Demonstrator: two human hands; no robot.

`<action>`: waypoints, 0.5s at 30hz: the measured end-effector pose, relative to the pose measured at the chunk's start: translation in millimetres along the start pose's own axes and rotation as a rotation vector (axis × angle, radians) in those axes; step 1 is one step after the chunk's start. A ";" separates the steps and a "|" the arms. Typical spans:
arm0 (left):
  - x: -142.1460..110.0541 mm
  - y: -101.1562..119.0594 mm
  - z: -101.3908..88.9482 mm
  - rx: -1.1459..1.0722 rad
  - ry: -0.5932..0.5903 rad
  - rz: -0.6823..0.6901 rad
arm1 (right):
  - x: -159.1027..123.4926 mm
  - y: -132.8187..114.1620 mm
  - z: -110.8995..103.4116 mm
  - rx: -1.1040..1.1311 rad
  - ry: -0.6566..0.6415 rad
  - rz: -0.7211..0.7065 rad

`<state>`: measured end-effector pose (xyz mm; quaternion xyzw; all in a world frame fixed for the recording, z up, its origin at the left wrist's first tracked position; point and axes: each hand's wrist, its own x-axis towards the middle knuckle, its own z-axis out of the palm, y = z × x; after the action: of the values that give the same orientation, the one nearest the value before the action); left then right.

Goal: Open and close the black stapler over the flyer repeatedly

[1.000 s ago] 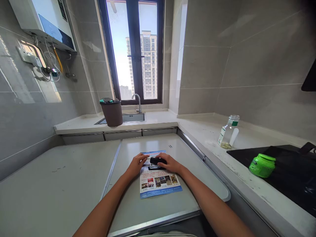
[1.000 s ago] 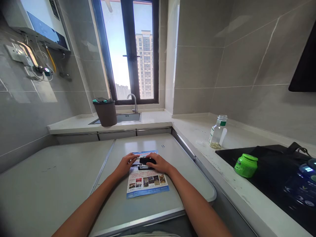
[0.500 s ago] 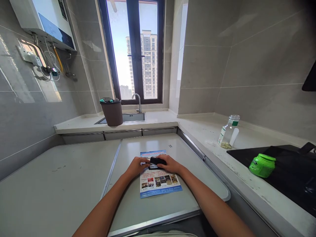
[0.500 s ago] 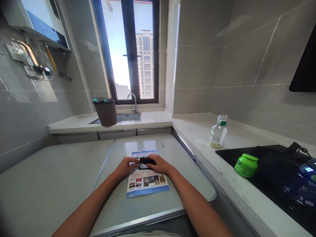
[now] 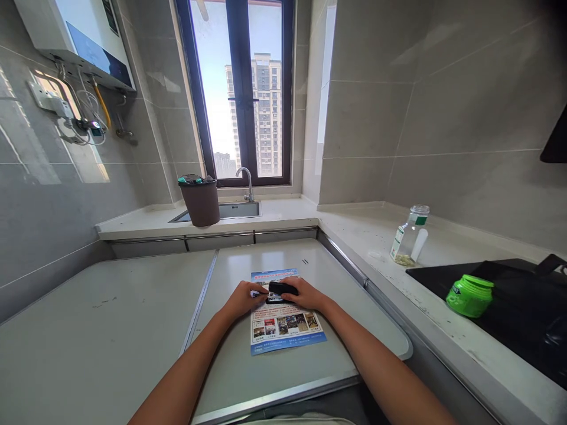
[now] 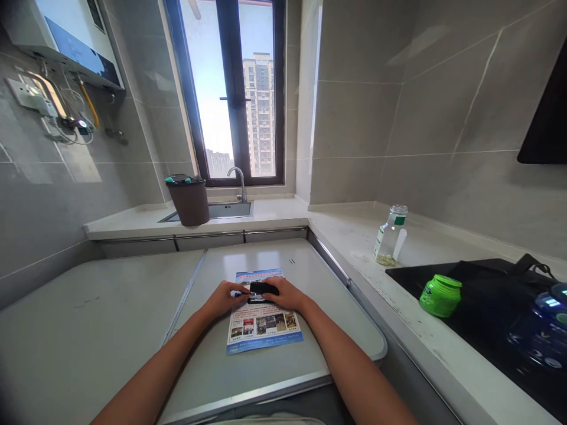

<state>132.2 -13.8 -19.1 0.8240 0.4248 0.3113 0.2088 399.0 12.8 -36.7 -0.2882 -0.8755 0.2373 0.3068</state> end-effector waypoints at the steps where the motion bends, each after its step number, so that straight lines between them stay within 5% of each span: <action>1: 0.1 -0.2 -0.5 0.007 -0.004 0.001 | -0.1 -0.3 -0.2 0.001 0.000 -0.005; 15: -3.7 -16.2 -18.9 0.059 -0.180 0.170 | -0.1 -3.8 -1.2 0.009 0.005 -0.010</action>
<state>108.2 -6.4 -16.6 0.8874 0.3419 0.2402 0.1947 398.4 10.2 -33.7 -0.2831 -0.8750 0.2392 0.3114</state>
